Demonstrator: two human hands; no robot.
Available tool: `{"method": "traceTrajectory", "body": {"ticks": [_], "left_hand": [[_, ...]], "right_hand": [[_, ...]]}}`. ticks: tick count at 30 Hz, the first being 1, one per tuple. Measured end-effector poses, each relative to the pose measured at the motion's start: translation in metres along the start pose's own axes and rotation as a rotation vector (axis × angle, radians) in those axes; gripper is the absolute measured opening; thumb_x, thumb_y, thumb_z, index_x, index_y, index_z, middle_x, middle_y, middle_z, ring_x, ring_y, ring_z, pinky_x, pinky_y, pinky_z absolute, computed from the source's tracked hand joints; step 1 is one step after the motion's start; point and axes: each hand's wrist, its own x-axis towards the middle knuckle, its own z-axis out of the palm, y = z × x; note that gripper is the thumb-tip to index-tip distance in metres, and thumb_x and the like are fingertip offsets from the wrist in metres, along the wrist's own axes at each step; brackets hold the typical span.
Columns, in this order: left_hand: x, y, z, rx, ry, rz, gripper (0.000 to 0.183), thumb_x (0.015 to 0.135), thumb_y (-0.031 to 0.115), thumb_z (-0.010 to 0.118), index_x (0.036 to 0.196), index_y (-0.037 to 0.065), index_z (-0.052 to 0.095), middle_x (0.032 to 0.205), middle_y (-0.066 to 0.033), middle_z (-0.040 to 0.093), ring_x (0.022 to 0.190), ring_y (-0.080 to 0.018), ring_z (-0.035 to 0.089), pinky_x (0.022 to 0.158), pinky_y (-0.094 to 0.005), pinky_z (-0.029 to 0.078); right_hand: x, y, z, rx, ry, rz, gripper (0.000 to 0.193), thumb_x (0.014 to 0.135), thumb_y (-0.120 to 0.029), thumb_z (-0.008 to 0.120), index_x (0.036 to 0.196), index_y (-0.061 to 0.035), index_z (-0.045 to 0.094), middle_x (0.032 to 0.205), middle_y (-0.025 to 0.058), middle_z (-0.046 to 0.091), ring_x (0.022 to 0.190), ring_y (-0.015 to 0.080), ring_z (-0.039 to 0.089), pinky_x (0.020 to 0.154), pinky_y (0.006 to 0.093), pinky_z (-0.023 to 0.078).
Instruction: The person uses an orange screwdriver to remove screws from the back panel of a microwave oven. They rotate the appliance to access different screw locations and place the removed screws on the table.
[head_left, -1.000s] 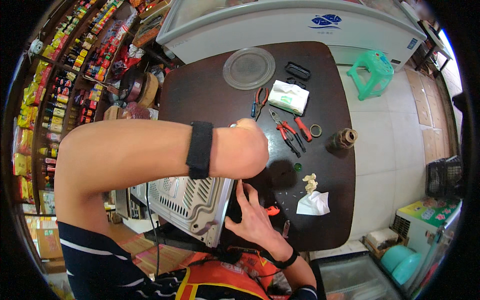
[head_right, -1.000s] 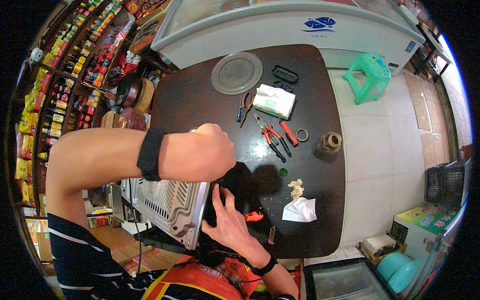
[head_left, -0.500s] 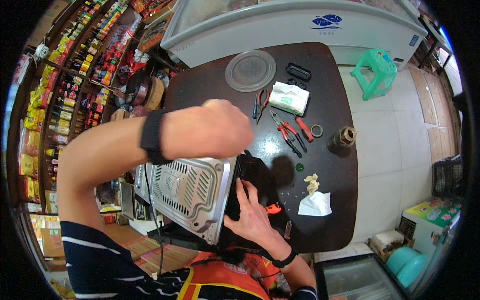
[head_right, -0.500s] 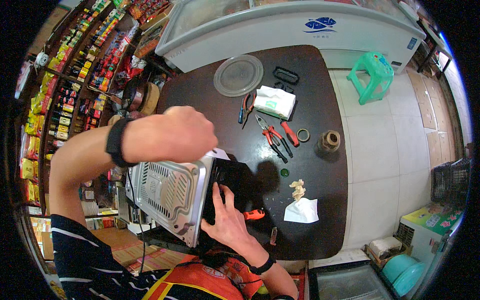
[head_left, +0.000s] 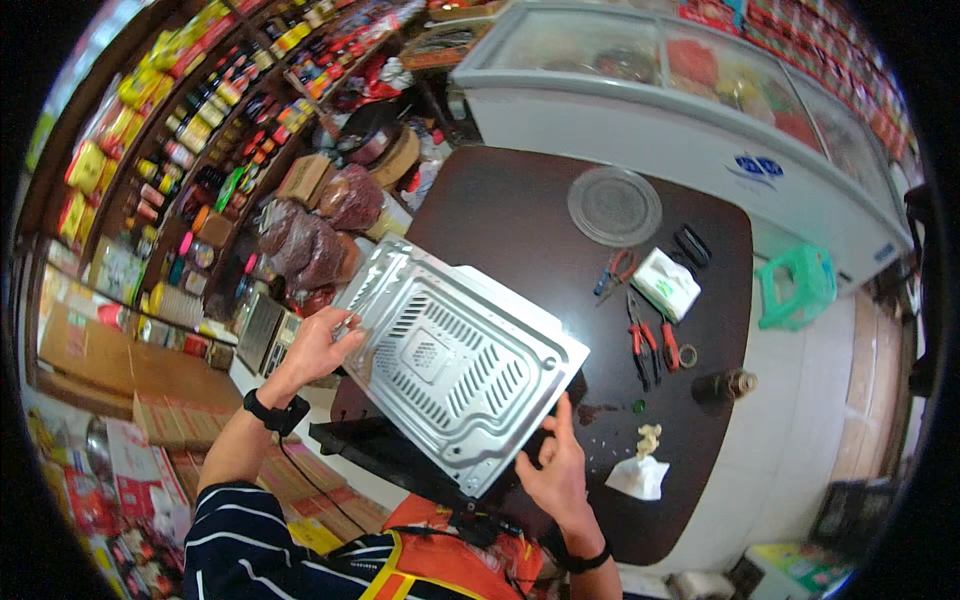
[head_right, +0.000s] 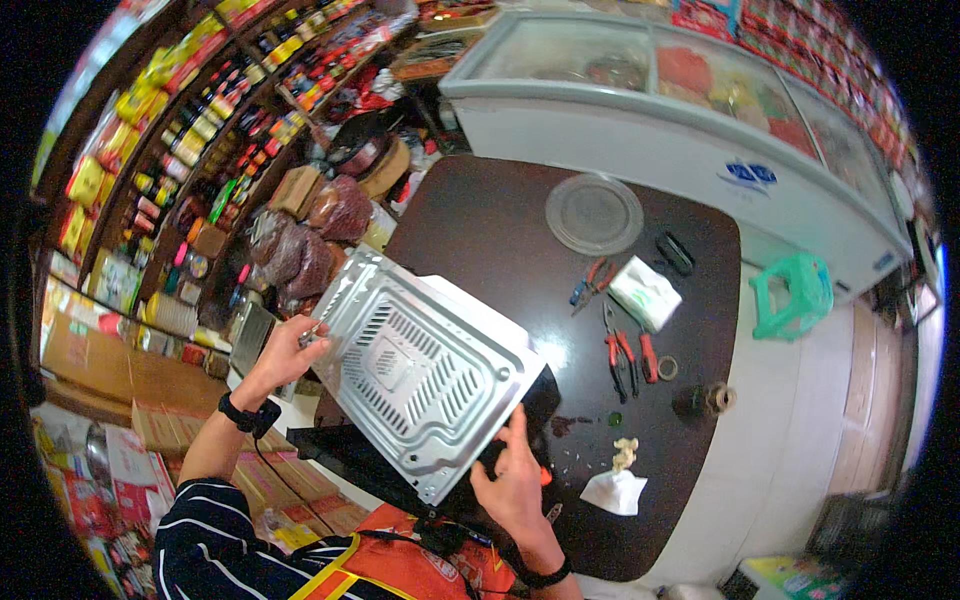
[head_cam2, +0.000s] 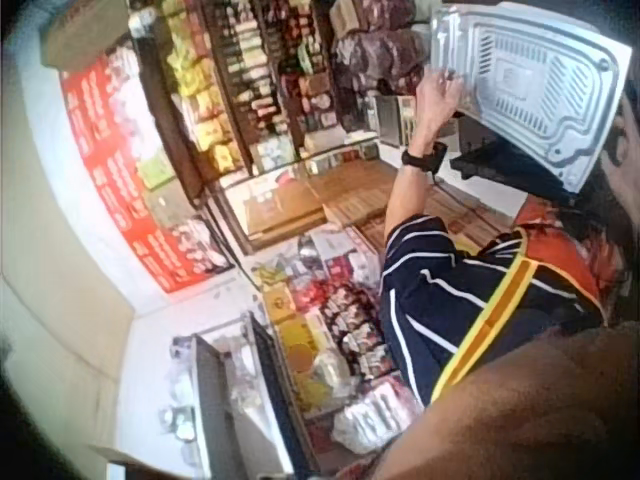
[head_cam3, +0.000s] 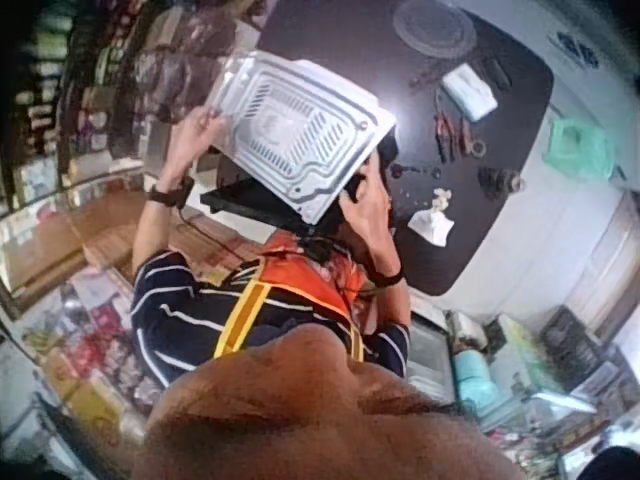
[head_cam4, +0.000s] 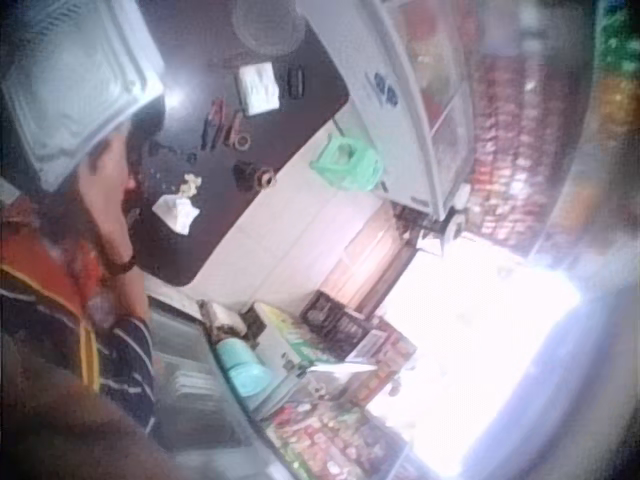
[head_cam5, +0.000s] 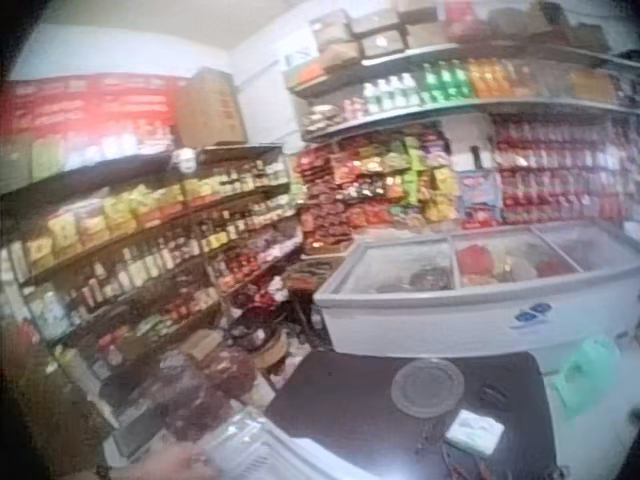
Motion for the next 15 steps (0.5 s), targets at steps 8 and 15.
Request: {"method": "traceTrajectory", "body": {"ticks": [8, 15], "left_hand": [[-0.009, -0.128, 0.015, -0.062, 0.222, -0.105, 0.046, 0.102, 0.027, 0.077, 0.135, -0.005, 0.072, 0.126, -0.0273, 0.074, 0.114, -0.0425, 0.074, 0.096, -0.0479, 0.058], [0.002, -0.154, 0.026, -0.285, 0.119, -0.196, 0.049, 0.103, 0.028, 0.077, 0.139, -0.006, 0.071, 0.123, -0.0282, 0.079, 0.111, -0.0377, 0.078, 0.098, -0.0459, 0.059]], "right_hand": [[0.014, 0.000, 0.016, 0.542, 0.117, 0.206, 0.058, 0.103, 0.004, 0.072, 0.156, 0.0081, 0.049, 0.112, 0.0105, 0.078, 0.087, 0.0068, 0.069, 0.073, 0.0200, 0.051], [0.018, -0.001, 0.010, 0.470, 0.140, 0.300, 0.040, 0.105, 0.001, 0.072, 0.142, 0.0063, 0.059, 0.103, 0.0056, 0.078, 0.086, 0.0060, 0.068, 0.077, 0.0214, 0.051]]}}
